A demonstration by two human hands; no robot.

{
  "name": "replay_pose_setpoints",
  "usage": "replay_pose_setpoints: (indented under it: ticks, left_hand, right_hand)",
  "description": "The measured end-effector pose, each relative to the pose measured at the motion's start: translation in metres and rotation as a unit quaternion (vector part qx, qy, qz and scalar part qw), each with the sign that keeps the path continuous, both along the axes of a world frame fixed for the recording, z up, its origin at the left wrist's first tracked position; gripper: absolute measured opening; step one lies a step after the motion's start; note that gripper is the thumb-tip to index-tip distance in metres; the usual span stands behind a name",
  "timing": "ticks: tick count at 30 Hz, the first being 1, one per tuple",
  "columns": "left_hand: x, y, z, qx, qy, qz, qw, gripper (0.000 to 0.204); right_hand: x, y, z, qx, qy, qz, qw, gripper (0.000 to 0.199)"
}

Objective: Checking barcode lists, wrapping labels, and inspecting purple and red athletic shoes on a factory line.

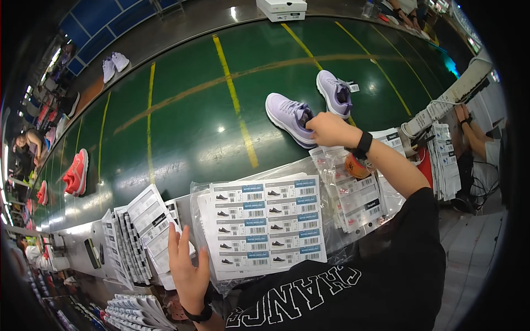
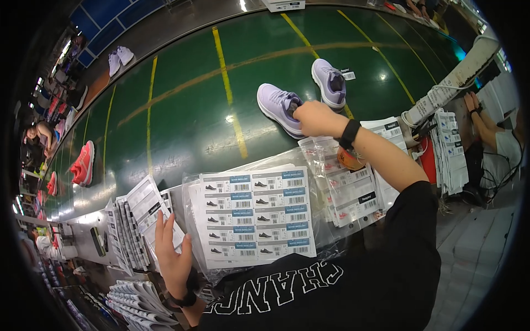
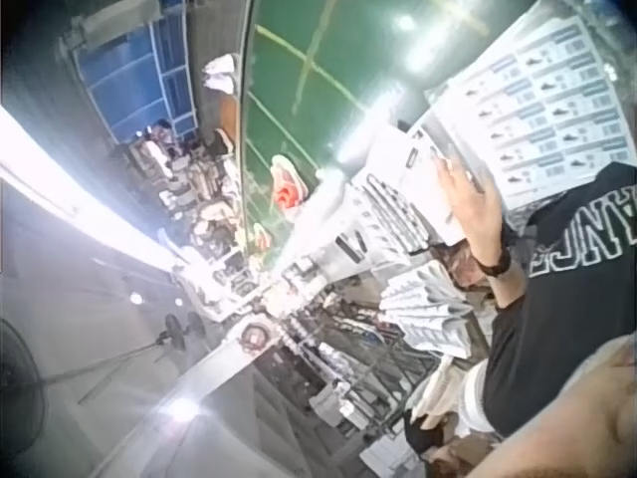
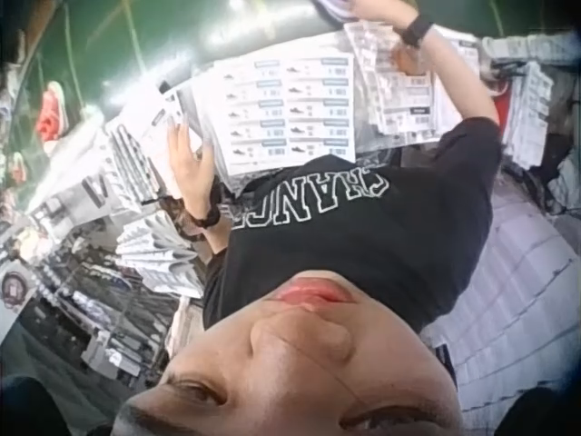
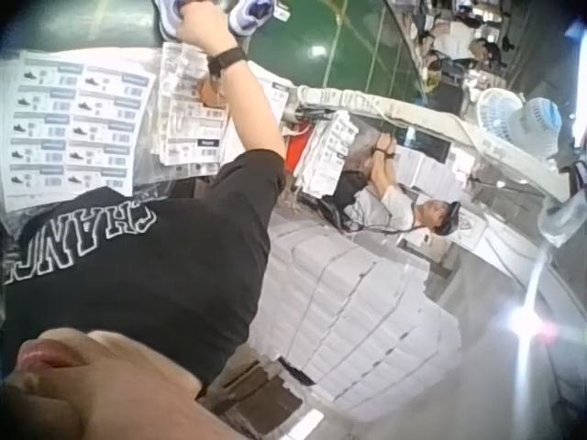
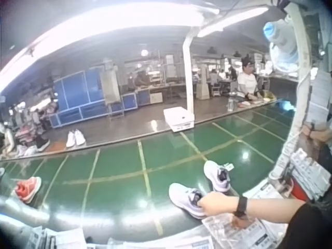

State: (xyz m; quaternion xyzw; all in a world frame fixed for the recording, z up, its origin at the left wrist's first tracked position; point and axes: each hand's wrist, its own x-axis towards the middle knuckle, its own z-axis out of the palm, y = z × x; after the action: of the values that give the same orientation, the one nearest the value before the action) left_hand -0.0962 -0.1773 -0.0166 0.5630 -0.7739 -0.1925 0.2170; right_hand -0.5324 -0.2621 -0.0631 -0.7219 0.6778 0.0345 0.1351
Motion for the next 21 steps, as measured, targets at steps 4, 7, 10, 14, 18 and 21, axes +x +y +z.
replay_pose_setpoints:
  ticks: [4, 7, 10, 14, 18, 21]
  left_hand:
    - [0.002, 0.008, -0.005, 0.008, 0.007, -0.022, 1.0, 0.049]
    - [0.008, 0.015, -0.012, 0.025, 0.007, -0.009, 1.0, 0.048]
    - [0.008, 0.017, -0.015, 0.04, -0.004, -0.008, 0.999, 0.047]
    - [-0.004, 0.013, -0.008, 0.043, -0.001, -0.026, 0.999, 0.046]
    - [-0.014, 0.011, -0.008, 0.033, -0.003, -0.05, 0.998, 0.045]
    - [-0.017, 0.014, -0.015, 0.045, -0.002, -0.063, 0.997, 0.045]
  right_hand:
    - [-0.031, -0.01, 0.032, -0.02, -0.356, -0.093, 0.929, 0.026]
    - [-0.045, 0.011, 0.051, 0.114, -0.646, -0.14, 0.741, 0.033]
    - [-0.023, 0.042, 0.075, 0.057, -0.707, -0.115, 0.696, 0.036]
    - [-0.025, 0.069, 0.08, 0.013, -0.76, -0.062, 0.647, 0.042]
    - [-0.022, 0.089, 0.08, -0.001, -0.812, -0.051, 0.582, 0.045]
    - [-0.023, 0.097, 0.078, 0.001, -0.837, -0.024, 0.546, 0.047]
